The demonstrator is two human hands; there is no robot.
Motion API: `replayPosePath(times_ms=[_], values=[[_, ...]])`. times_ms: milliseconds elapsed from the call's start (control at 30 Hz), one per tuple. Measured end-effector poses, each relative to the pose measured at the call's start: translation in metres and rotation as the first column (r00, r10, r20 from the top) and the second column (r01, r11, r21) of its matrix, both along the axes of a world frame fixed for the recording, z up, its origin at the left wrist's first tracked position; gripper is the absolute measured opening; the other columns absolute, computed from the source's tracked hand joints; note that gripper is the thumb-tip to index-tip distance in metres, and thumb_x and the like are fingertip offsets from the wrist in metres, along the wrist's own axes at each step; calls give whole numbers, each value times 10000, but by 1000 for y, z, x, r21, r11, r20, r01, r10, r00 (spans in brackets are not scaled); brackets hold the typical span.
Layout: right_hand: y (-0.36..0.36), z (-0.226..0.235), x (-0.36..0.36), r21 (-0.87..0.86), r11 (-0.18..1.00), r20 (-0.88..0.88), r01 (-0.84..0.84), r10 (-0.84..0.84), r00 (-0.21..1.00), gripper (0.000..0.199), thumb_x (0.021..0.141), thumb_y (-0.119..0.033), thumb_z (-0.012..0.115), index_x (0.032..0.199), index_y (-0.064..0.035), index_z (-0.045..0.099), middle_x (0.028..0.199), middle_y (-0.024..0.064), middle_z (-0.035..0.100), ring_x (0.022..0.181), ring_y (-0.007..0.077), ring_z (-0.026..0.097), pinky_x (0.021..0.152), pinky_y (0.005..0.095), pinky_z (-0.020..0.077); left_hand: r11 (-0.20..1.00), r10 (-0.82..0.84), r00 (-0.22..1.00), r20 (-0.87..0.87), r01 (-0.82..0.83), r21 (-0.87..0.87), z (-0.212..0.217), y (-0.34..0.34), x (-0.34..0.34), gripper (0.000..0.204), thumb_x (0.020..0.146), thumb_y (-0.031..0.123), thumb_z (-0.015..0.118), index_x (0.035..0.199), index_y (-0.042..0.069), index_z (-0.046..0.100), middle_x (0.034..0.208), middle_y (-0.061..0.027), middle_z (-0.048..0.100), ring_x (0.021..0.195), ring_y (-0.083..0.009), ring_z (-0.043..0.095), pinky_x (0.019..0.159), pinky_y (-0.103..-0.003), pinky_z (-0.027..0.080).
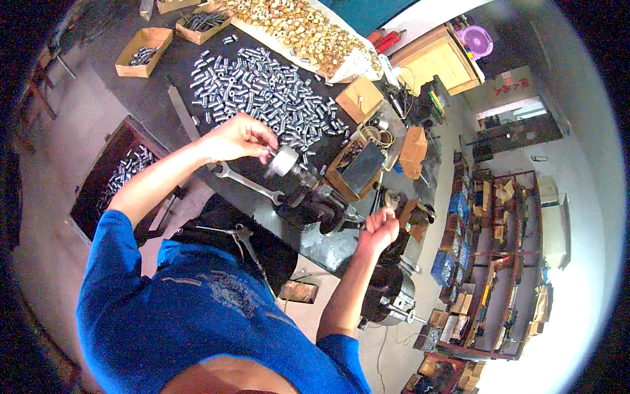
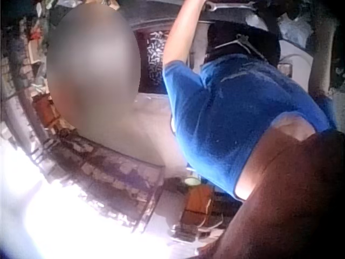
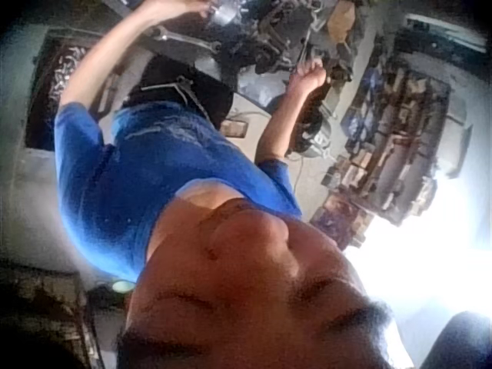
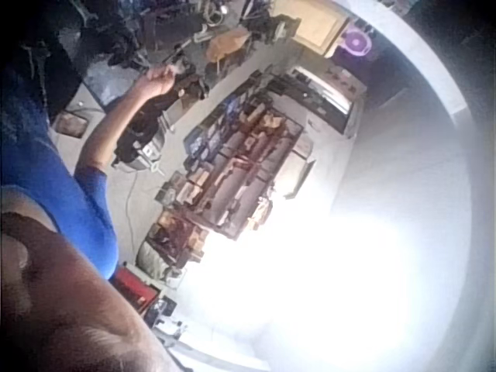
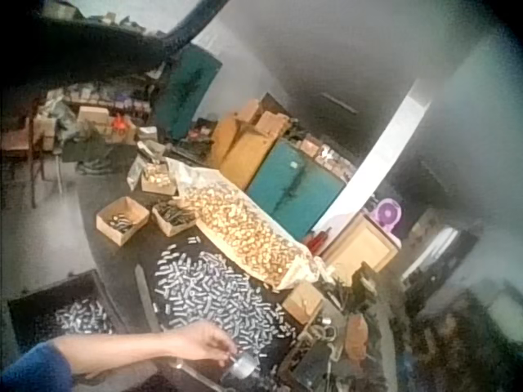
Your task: The person operates a manual metal press machine in a workshop setting. They repeatedly pick up small cylindrical metal parts from a pile on the table, insert them into the press, and pull a lever to process them. The processed parts are ejected from the machine and fall into a collection bin below.
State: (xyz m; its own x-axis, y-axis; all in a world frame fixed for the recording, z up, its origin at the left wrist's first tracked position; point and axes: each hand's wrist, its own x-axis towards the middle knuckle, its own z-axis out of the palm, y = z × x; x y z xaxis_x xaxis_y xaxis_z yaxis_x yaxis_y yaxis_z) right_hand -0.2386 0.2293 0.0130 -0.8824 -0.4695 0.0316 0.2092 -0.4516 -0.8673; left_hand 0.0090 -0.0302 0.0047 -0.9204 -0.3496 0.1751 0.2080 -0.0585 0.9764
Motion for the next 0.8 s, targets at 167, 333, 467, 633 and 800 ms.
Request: replayPosePath(times_ms=[167,333,467,633,800], values=[[-39,-18,-7,108,952,60,288,-295,954,177,780,-135,370,717,-18,486,551,-13,364,452,68,288,378,189,202,996,6,997,-77,-13,-89,1,3,-3,157,731,-63,540,884,-49,576,790,-83,604,676,-122,589,641,-232,472],[-33,-45,42,269,950,255,160,-230,939,170,792,-186,400,743,-67,511,618,-7,456,510,115,400,453,262,322,977,63,996,-59,-73,-200,1,4,2,148,746,-37,550,892,-41,579,778,-71,606,685,-111,582,654,-230,470],[53,-119,18,33,999,230,16,-23,973,141,797,-176,435,730,-71,501,533,-35,338,432,74,275,385,224,214,972,87,996,-38,-93,-215,2,3,-4,119,754,-2,574,866,-42,582,754,-63,603,657,-106,577,631,-226,470],[46,-28,44,106,991,-167,87,-69,984,194,811,-184,398,659,-72,447,503,-35,288,401,58,218,357,217,145,994,58,996,-64,-63,-85,0,3,-4,103,755,10,582,845,-39,583,739,-64,597,641,-106,575,614,-220,467],[8,-12,-15,-72,997,94,38,-31,995,187,804,-154,376,655,-63,443,510,-37,288,410,54,225,354,200,159,997,43,997,-66,-48,-68,2,5,-4,120,747,-15,576,864,-42,578,748,-69,598,655,-116,581,624,-228,475]])
